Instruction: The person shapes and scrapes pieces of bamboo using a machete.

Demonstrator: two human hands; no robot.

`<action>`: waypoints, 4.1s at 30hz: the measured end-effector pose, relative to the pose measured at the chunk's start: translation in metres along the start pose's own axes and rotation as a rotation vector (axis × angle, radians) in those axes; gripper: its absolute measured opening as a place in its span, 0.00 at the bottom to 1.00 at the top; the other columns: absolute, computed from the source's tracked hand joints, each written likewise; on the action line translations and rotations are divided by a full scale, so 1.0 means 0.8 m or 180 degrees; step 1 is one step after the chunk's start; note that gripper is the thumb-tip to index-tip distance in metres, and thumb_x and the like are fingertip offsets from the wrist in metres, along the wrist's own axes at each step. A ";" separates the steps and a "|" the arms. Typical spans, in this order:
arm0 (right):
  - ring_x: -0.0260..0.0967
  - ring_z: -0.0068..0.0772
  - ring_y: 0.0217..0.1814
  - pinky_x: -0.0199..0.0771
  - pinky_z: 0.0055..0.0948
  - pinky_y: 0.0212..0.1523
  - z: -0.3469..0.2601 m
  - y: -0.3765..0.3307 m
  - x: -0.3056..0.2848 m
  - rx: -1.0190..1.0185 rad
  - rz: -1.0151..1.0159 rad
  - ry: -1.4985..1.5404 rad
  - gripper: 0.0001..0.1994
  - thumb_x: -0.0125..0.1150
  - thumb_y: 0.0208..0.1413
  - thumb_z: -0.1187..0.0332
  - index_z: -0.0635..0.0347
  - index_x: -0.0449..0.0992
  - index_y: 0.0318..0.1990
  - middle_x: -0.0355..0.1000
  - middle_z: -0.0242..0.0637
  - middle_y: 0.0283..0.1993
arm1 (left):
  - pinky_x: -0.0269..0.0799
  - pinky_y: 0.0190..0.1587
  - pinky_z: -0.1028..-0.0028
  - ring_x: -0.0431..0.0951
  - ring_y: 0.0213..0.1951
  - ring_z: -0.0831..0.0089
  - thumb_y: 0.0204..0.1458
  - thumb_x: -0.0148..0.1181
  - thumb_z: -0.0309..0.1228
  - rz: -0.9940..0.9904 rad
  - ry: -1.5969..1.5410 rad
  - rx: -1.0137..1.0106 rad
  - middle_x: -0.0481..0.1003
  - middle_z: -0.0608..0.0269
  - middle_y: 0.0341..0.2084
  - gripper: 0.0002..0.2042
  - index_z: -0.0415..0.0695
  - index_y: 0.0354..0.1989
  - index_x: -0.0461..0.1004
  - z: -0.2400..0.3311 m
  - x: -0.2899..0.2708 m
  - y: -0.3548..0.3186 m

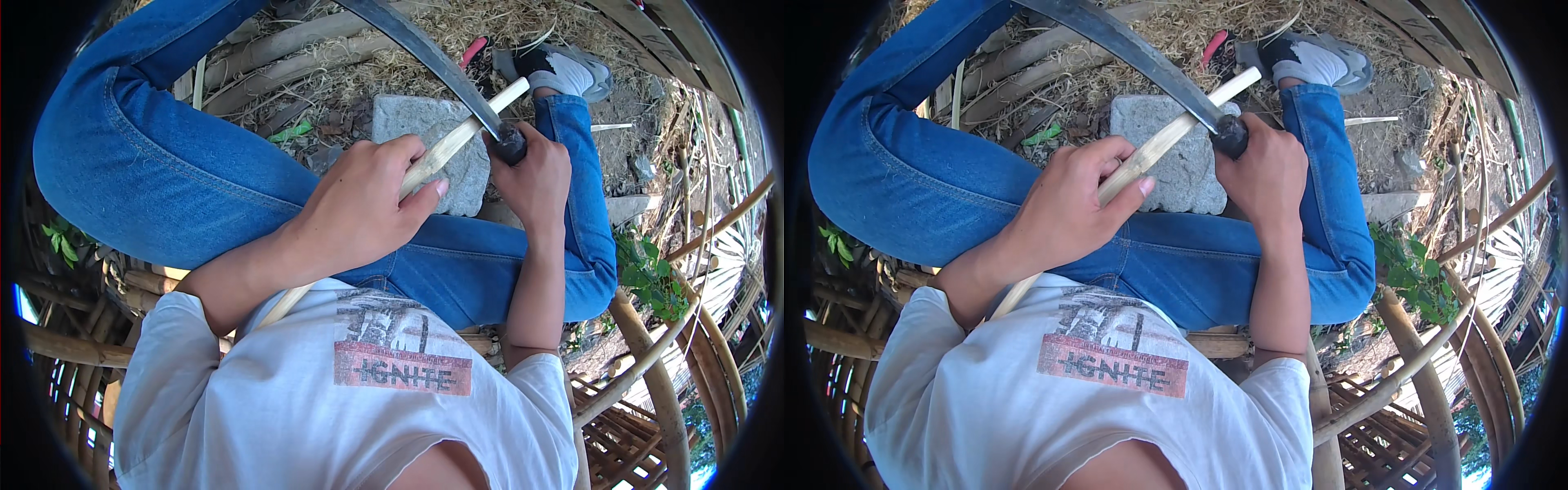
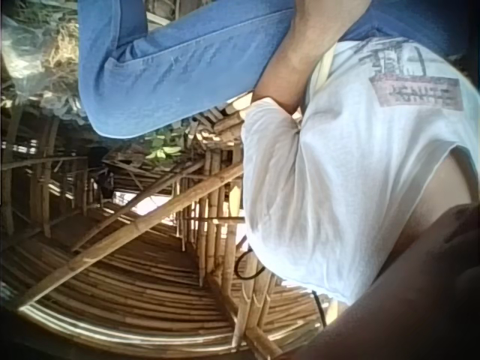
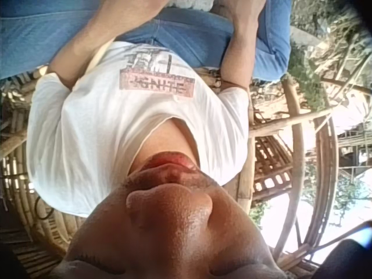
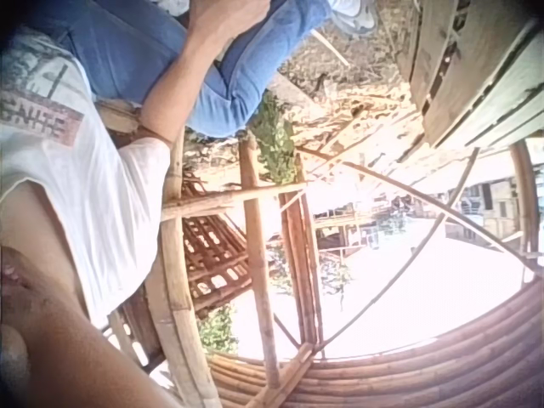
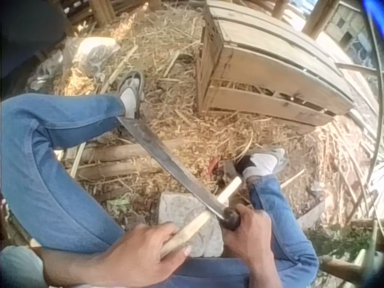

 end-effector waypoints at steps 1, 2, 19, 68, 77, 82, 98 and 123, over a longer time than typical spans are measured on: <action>0.75 0.56 0.29 0.75 0.49 0.34 0.000 0.000 0.000 -0.0014 -0.0001 -0.0034 0.08 0.67 0.43 0.65 0.58 0.77 0.28 0.74 0.49 0.22 | 0.63 0.22 0.67 0.71 0.16 0.66 0.56 0.63 0.31 -0.0016 0.0018 -0.0040 0.72 0.53 0.16 0.10 0.36 0.31 0.71 -0.001 0.000 0.000; 0.75 0.56 0.29 0.75 0.49 0.34 0.000 0.000 0.000 -0.0028 -0.0003 -0.0068 0.08 0.67 0.43 0.64 0.58 0.77 0.28 0.74 0.48 0.22 | 0.63 0.22 0.66 0.71 0.16 0.65 0.56 0.63 0.31 -0.0031 0.0036 -0.0080 0.72 0.53 0.16 0.10 0.36 0.31 0.71 -0.002 0.001 0.000; 0.77 0.53 0.32 0.77 0.47 0.36 0.002 -0.002 0.016 -0.0214 -0.0454 -0.0733 0.12 0.67 0.43 0.63 0.60 0.78 0.33 0.76 0.48 0.26 | 0.71 0.30 0.54 0.77 0.24 0.44 0.54 0.64 0.33 -0.0152 0.0965 0.0143 0.75 0.44 0.20 0.12 0.35 0.36 0.74 -0.009 0.013 -0.004; 0.73 0.53 0.25 0.73 0.43 0.29 -0.009 -0.009 -0.003 -0.0342 0.0211 0.0437 0.06 0.66 0.37 0.70 0.56 0.79 0.27 0.72 0.46 0.20 | 0.62 0.22 0.76 0.69 0.19 0.84 0.58 0.62 0.30 0.0122 -0.0245 -0.0078 0.74 0.62 0.16 0.10 0.34 0.36 0.73 -0.003 -0.010 0.002; 0.75 0.53 0.29 0.75 0.45 0.32 0.007 -0.002 -0.013 0.0027 0.0277 0.0071 0.07 0.68 0.41 0.66 0.54 0.81 0.30 0.75 0.47 0.23 | 0.63 0.21 0.72 0.72 0.18 0.79 0.57 0.63 0.29 0.0103 -0.0095 0.0060 0.75 0.58 0.16 0.10 0.34 0.36 0.72 -0.002 -0.005 0.001; 0.75 0.54 0.30 0.75 0.46 0.32 0.007 -0.002 -0.010 0.0017 0.0195 0.0014 0.08 0.68 0.42 0.65 0.54 0.81 0.31 0.75 0.47 0.23 | 0.64 0.21 0.70 0.74 0.17 0.71 0.56 0.63 0.30 0.0107 0.0069 0.0050 0.74 0.54 0.16 0.10 0.35 0.35 0.72 0.001 -0.007 -0.001; 0.77 0.52 0.31 0.76 0.47 0.35 0.005 -0.002 -0.002 -0.0064 -0.0022 -0.0481 0.11 0.68 0.42 0.63 0.53 0.81 0.34 0.76 0.46 0.25 | 0.63 0.23 0.62 0.72 0.17 0.54 0.55 0.63 0.32 0.0101 0.0366 0.0128 0.71 0.50 0.15 0.11 0.36 0.33 0.72 -0.003 -0.004 0.000; 0.76 0.54 0.31 0.75 0.47 0.35 0.017 0.001 -0.005 0.0239 0.0176 -0.0056 0.11 0.69 0.47 0.60 0.58 0.81 0.32 0.77 0.48 0.26 | 0.67 0.24 0.67 0.77 0.19 0.61 0.55 0.63 0.30 0.0006 0.0072 0.0188 0.74 0.52 0.17 0.10 0.36 0.33 0.72 0.002 0.005 -0.003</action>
Point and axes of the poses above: each hand's wrist, its own y-axis towards the middle knuckle, its own x-axis out of the palm, z = x × y, the point moved 8 cm from there along y, towards the middle knuckle
